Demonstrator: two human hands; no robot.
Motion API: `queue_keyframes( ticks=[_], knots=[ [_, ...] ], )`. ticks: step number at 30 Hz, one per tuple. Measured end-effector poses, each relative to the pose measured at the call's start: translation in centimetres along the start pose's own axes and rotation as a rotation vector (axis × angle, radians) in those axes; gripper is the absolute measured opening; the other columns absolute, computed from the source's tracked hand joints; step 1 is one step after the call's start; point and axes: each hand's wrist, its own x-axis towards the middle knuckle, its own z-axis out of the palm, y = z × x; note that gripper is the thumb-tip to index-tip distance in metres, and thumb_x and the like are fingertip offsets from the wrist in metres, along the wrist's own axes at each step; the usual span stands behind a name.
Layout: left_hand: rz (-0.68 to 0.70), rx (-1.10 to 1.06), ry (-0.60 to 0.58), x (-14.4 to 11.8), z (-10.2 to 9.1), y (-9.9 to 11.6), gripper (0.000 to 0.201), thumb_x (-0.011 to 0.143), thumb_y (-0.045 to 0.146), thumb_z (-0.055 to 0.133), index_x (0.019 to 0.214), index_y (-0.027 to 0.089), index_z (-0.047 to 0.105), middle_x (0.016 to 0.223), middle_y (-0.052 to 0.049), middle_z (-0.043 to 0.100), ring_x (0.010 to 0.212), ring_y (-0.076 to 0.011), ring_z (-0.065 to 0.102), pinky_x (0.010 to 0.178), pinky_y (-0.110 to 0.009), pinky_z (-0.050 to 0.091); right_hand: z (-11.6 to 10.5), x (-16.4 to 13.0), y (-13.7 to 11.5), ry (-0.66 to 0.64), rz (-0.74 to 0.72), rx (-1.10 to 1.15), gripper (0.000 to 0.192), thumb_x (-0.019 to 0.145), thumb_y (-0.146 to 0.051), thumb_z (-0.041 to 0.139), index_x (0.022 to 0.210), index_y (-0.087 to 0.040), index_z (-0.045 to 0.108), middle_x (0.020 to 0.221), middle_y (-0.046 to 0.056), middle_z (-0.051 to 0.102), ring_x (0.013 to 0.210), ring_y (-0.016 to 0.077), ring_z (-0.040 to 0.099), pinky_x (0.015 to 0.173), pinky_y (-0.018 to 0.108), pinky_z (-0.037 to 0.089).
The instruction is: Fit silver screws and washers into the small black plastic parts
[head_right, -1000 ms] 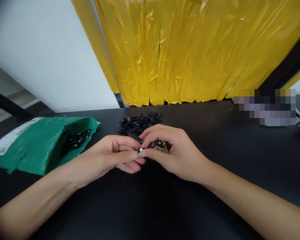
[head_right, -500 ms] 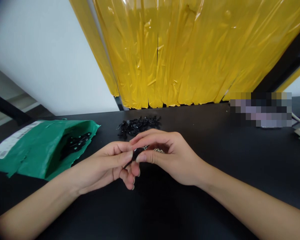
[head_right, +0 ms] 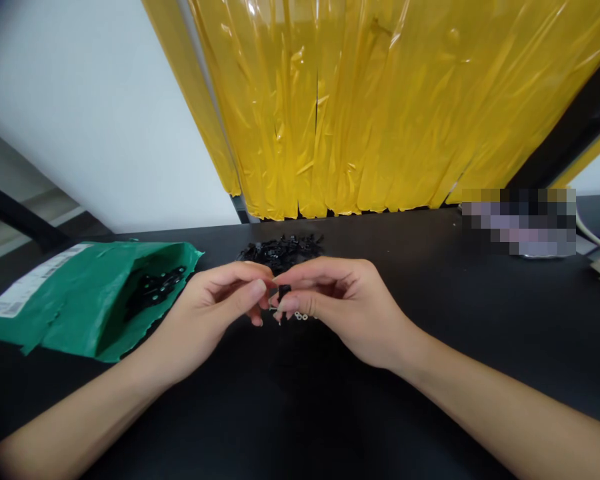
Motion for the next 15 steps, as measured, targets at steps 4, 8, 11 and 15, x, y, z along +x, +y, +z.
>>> queue_keyframes(
  ticks=[4, 8, 11, 15],
  knots=[
    [-0.006, -0.010, -0.073, 0.04, -0.18, -0.32, 0.020, 0.098, 0.031, 0.069, 0.083, 0.018, 0.075, 0.087, 0.001, 0.072, 0.077, -0.0072, 0.068, 0.065, -0.016, 0.053, 0.50, -0.18, -0.44, -0.040, 0.052, 0.019, 0.025, 0.085, -0.012, 0.083, 0.104, -0.028, 0.083, 0.095, -0.003, 0.084, 0.086, 0.0080, 0.080, 0.084, 0.012, 0.063],
    [-0.010, -0.073, -0.084, 0.05, -0.37, -0.59, 0.021, 0.098, 0.033, 0.070, 0.083, 0.019, 0.075, 0.088, 0.001, 0.069, 0.074, -0.0064, 0.065, 0.064, -0.015, 0.053, 0.78, -0.26, -0.76, -0.041, 0.088, 0.052, 0.028, 0.082, -0.011, 0.085, 0.104, -0.029, 0.083, 0.093, -0.004, 0.084, 0.085, 0.0078, 0.080, 0.081, 0.009, 0.063],
    [-0.010, -0.117, -0.094, -0.09, -0.26, -0.63, 0.019, 0.096, 0.035, 0.071, 0.087, 0.020, 0.077, 0.095, 0.000, 0.069, 0.074, -0.0067, 0.064, 0.063, -0.016, 0.054, 0.91, -0.32, -0.77, -0.034, 0.091, 0.068, 0.027, 0.081, -0.011, 0.085, 0.102, -0.028, 0.084, 0.088, -0.003, 0.084, 0.080, 0.0084, 0.080, 0.077, 0.011, 0.064],
    [-0.031, -0.110, -0.128, -0.20, 0.02, -0.58, 0.022, 0.097, 0.036, 0.070, 0.087, 0.018, 0.078, 0.099, -0.002, 0.068, 0.076, -0.0090, 0.066, 0.063, -0.018, 0.053, 1.00, -0.48, -0.65, -0.053, 0.099, 0.104, 0.023, 0.082, -0.012, 0.085, 0.100, -0.027, 0.084, 0.084, -0.002, 0.083, 0.075, 0.0081, 0.079, 0.074, 0.013, 0.064]
  ],
)
